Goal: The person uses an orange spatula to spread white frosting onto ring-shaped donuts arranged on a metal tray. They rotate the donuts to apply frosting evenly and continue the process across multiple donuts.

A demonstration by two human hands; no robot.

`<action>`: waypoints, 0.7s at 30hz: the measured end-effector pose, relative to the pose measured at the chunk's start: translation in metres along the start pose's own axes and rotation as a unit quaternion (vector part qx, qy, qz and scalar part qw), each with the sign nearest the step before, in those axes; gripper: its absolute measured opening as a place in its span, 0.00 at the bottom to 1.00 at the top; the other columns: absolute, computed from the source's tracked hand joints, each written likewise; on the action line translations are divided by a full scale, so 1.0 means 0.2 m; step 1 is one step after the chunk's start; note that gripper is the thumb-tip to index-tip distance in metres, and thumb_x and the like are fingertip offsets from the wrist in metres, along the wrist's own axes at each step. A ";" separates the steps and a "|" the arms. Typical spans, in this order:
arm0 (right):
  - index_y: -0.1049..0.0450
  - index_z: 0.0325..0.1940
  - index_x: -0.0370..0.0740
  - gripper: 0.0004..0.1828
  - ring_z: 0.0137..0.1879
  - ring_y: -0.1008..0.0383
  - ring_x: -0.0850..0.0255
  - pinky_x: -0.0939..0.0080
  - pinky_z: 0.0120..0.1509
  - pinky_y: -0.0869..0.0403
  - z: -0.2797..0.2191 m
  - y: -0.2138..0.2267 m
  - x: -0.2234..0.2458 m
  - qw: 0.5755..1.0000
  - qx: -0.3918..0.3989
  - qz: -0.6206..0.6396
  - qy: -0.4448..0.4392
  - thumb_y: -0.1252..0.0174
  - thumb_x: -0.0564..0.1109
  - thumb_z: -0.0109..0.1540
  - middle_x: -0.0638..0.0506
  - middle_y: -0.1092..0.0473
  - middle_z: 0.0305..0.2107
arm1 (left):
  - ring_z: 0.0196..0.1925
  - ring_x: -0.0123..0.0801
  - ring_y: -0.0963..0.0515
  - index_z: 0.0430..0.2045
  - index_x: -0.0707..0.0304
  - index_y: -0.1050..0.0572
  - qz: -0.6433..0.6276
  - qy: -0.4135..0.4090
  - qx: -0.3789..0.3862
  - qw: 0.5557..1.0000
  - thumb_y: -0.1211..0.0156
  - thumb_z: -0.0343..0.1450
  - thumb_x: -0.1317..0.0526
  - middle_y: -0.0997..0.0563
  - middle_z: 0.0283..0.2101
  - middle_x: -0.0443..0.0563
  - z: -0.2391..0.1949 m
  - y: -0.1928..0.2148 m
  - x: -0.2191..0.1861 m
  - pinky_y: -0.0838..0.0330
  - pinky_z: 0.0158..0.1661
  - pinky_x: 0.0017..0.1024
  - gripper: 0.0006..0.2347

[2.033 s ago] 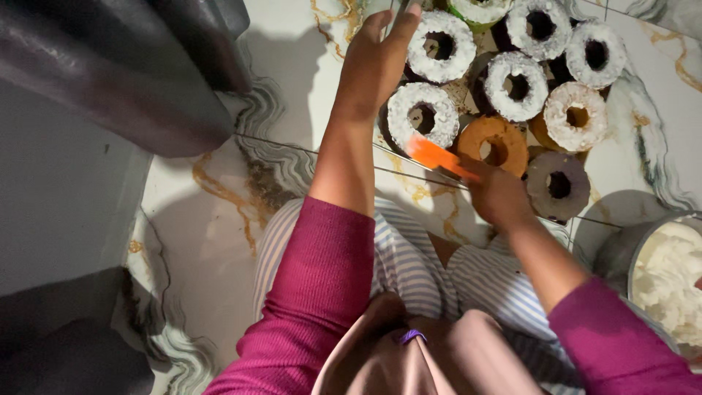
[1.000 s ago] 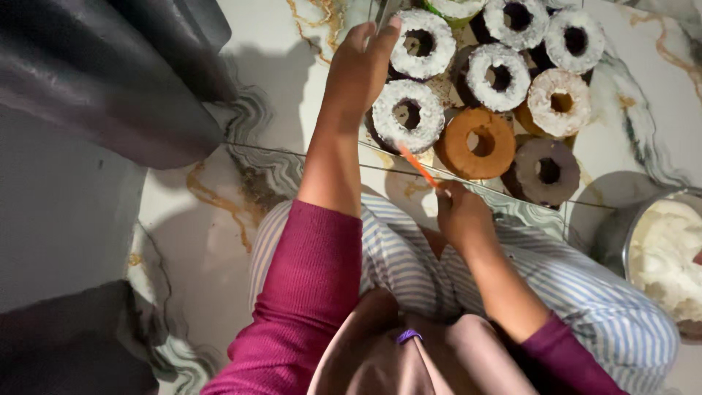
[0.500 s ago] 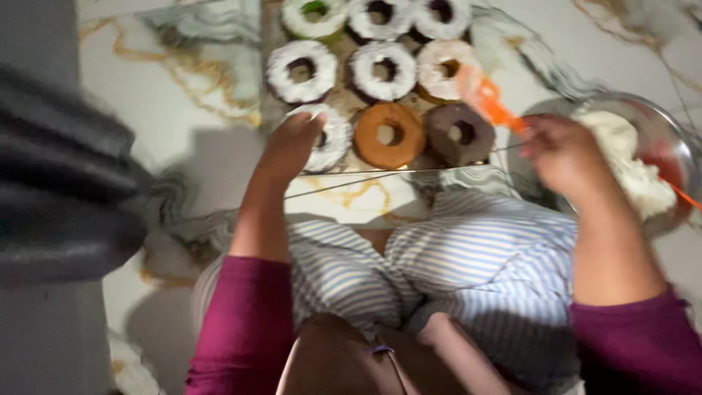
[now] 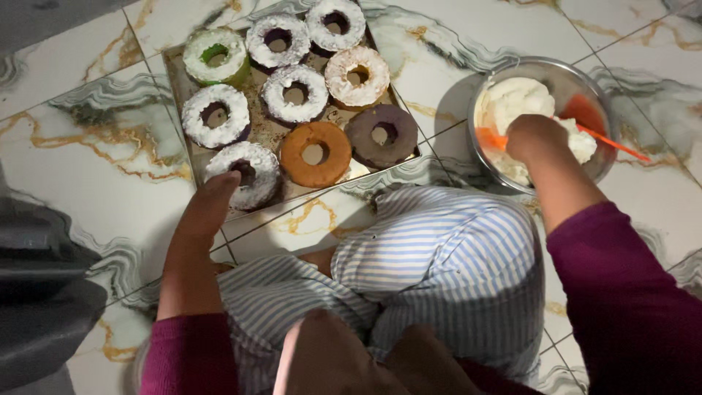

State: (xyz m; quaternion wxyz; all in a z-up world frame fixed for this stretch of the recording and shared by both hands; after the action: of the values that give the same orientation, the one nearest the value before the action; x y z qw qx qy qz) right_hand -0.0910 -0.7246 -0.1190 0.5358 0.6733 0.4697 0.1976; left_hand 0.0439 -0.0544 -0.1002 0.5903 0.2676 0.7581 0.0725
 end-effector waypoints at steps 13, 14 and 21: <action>0.26 0.70 0.42 0.20 0.27 0.43 0.68 0.64 0.28 0.40 -0.11 0.12 -0.60 0.798 0.138 0.580 0.093 0.47 0.45 0.73 0.49 0.30 0.32 | 0.57 0.41 0.20 0.52 0.68 0.22 0.035 -0.081 -0.016 0.996 0.50 0.75 0.46 0.16 0.53 0.58 0.03 0.03 -0.08 0.32 0.59 0.34 0.23; 0.27 0.69 0.40 0.21 0.28 0.40 0.68 0.65 0.30 0.38 -0.14 0.19 -0.51 0.799 0.124 0.577 0.114 0.47 0.45 0.72 0.48 0.29 0.33 | 0.58 0.42 0.20 0.53 0.68 0.22 0.031 -0.068 -0.024 0.997 0.49 0.74 0.46 0.17 0.53 0.60 0.03 0.04 -0.08 0.32 0.59 0.35 0.24; 0.23 0.62 0.39 0.19 0.34 0.34 0.64 0.60 0.40 0.32 -0.37 0.66 0.71 0.851 0.147 0.411 0.292 0.45 0.44 0.68 0.48 0.22 0.37 | 0.66 0.51 0.27 0.59 0.72 0.29 0.048 -0.038 -0.112 0.992 0.46 0.71 0.39 0.24 0.61 0.67 -0.02 0.12 -0.15 0.35 0.63 0.37 0.32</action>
State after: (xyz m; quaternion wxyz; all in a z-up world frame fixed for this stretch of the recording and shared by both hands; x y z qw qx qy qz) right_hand -0.0242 -0.5619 -0.0067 0.1388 0.7868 0.3084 0.5163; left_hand 0.0516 -0.0475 -0.0632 0.6407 0.2384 0.7087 0.1746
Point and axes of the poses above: each hand's wrist, its own z-axis towards the middle knuckle, its own y-axis out of the back of the hand, x = y × z, the point moved 7 cm from there along z, towards the middle knuckle
